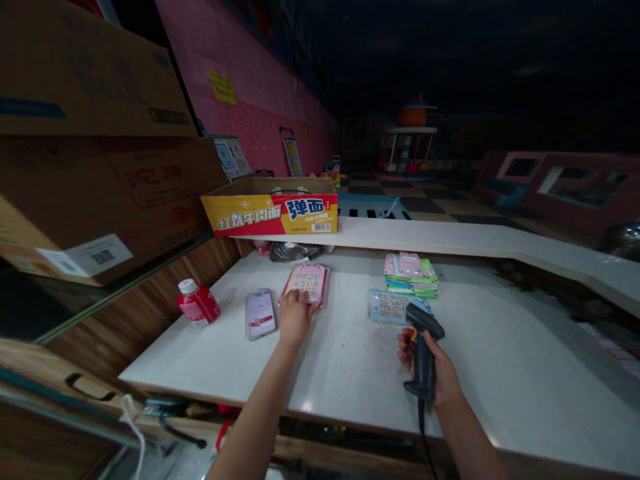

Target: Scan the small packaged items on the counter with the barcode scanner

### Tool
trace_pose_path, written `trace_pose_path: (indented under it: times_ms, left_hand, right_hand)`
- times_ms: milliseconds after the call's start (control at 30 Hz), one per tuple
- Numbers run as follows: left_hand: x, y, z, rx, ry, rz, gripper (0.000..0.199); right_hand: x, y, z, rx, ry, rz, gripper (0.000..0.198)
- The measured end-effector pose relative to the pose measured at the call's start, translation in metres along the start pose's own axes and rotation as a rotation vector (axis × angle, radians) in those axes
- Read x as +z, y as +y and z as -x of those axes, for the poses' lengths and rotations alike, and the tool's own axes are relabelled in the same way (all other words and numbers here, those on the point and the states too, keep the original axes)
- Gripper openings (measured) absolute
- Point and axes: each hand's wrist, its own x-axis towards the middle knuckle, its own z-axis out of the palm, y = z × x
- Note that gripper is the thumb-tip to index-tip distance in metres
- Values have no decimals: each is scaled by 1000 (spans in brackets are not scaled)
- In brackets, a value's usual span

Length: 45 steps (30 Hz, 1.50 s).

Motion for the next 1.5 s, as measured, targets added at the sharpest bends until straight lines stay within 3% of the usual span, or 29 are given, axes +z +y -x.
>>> trace_pose_path:
  times_ms: [133,267,367,500,600,700,833,1100,1333,1500]
  left_hand:
    - [1,7,-3,48,103,61,36]
    - [6,40,-7,171,147,202,28]
    - [19,77,-14,221,-13,334,25]
    - [41,125,-30,65,-305,432,26]
    - [49,150,-43,-56,-388,369,27]
    - [50,164,-49,-99,-422,257,44]
    - [51,160,-51,-125,-451,224,56]
    - [69,128,-56,-348,-490,432,49]
    - [64,134,-53,-200,-460,282,53]
    - [72,130,-57,-255,-500,450,33]
  right_hand:
    - [0,1,-1,-18,-20,-8,20]
    - [1,0,-3,-16,-35,-32,24]
    - [3,-1,-4,-9,-57,-41,25]
    - [5,0,-5,-30,-31,-39,25]
    - [6,1,-7,-41,-24,-30,25]
    - [6,1,-8,-45,-33,-26,23]
    - [7,0,-8,-37,-59,-40,24]
    - [11,-3,-3,-1,-19,-46,24]
    - [12,-3,0,-12,-24,-22,23]
    - [11,-1,0,-55,-22,12,27]
